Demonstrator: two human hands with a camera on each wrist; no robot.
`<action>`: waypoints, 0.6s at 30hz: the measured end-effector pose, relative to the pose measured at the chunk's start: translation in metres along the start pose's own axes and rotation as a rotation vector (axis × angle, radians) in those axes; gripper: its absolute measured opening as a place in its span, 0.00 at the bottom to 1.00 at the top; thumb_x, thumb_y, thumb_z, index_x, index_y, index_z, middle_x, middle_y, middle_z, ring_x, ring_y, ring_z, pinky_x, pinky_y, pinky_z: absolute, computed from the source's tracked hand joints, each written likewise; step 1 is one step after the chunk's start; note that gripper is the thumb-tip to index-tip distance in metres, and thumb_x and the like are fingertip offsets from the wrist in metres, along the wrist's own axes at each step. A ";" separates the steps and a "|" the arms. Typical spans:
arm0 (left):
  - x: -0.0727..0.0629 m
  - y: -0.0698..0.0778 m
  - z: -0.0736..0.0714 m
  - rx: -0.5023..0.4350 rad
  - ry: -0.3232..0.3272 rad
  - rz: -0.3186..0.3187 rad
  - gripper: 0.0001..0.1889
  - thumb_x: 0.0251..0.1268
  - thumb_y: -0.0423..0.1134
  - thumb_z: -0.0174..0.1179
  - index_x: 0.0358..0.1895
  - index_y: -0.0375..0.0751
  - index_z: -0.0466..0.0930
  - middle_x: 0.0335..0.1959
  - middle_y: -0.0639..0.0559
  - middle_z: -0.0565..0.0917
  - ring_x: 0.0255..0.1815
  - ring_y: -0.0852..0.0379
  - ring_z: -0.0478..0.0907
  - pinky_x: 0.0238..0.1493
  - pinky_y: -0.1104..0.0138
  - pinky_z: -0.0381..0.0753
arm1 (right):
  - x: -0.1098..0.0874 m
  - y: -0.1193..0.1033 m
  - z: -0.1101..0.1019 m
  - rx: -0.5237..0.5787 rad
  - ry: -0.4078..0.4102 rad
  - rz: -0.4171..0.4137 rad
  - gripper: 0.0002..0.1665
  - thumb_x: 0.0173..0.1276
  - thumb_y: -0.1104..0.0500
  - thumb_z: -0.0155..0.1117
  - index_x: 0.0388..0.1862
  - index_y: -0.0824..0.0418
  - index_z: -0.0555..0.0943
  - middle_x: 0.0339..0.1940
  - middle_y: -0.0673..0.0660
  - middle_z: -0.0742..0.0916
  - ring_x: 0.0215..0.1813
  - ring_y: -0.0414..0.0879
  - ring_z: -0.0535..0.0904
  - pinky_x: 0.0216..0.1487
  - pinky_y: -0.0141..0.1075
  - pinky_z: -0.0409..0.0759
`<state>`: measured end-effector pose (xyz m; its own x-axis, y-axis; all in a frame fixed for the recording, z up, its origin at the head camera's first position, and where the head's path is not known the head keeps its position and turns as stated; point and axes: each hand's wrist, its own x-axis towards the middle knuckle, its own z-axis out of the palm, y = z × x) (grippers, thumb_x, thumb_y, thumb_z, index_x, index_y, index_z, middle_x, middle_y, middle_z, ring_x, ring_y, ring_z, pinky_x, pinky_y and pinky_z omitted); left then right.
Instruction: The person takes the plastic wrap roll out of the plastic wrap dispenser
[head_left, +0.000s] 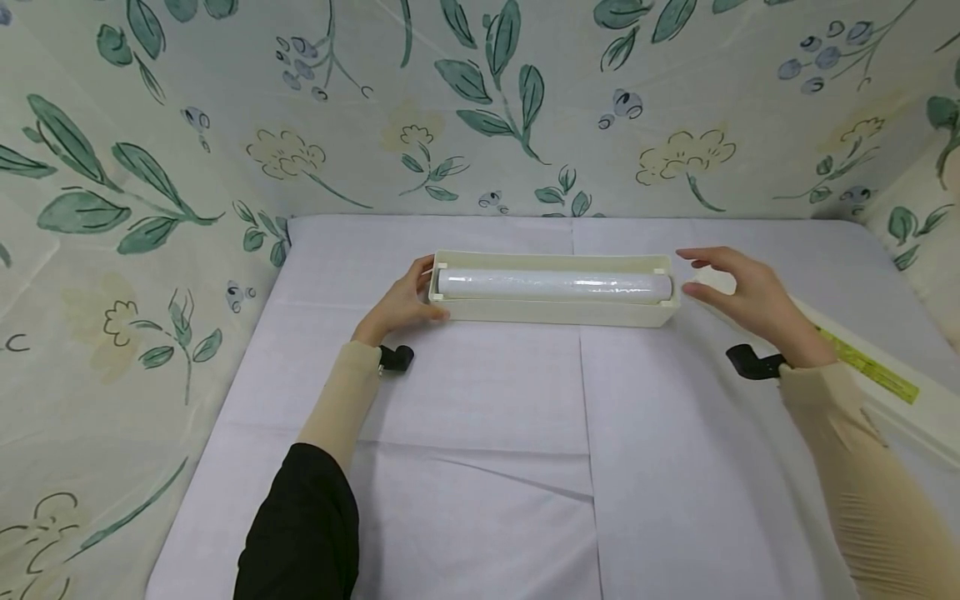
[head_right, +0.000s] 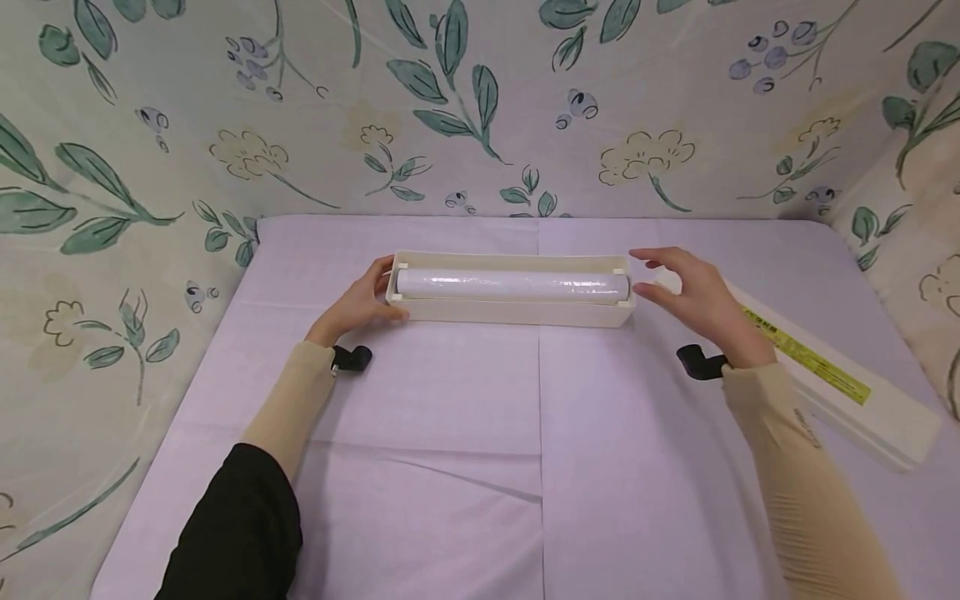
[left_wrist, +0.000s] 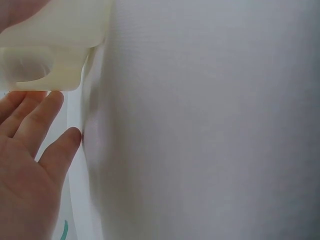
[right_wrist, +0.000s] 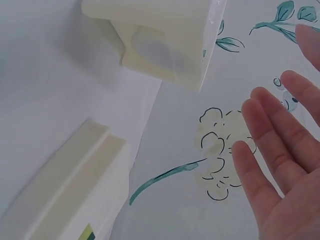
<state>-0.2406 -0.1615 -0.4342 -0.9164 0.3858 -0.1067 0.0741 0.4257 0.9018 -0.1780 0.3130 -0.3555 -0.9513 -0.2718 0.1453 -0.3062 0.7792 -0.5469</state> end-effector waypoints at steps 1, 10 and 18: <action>0.000 0.000 0.000 0.002 0.000 0.000 0.54 0.47 0.32 0.74 0.75 0.45 0.46 0.76 0.47 0.52 0.75 0.51 0.48 0.72 0.52 0.44 | 0.001 -0.001 0.001 0.003 -0.004 0.001 0.31 0.67 0.56 0.65 0.67 0.62 0.70 0.61 0.69 0.74 0.62 0.68 0.65 0.57 0.66 0.61; 0.001 0.000 0.001 0.011 0.000 -0.010 0.53 0.47 0.33 0.73 0.75 0.45 0.46 0.76 0.48 0.52 0.75 0.52 0.48 0.72 0.53 0.44 | 0.010 -0.012 0.006 0.054 0.001 -0.044 0.28 0.67 0.58 0.65 0.65 0.61 0.72 0.64 0.67 0.73 0.66 0.67 0.63 0.61 0.65 0.58; 0.001 -0.001 0.000 0.008 0.000 0.005 0.54 0.47 0.33 0.73 0.75 0.44 0.46 0.76 0.47 0.52 0.75 0.51 0.48 0.72 0.52 0.44 | 0.017 -0.023 0.016 0.078 -0.021 -0.062 0.27 0.67 0.57 0.64 0.65 0.58 0.73 0.65 0.64 0.73 0.67 0.64 0.62 0.63 0.64 0.58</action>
<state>-0.2414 -0.1613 -0.4357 -0.9160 0.3879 -0.1024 0.0816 0.4300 0.8991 -0.1865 0.2815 -0.3531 -0.9295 -0.3305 0.1636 -0.3596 0.7145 -0.6002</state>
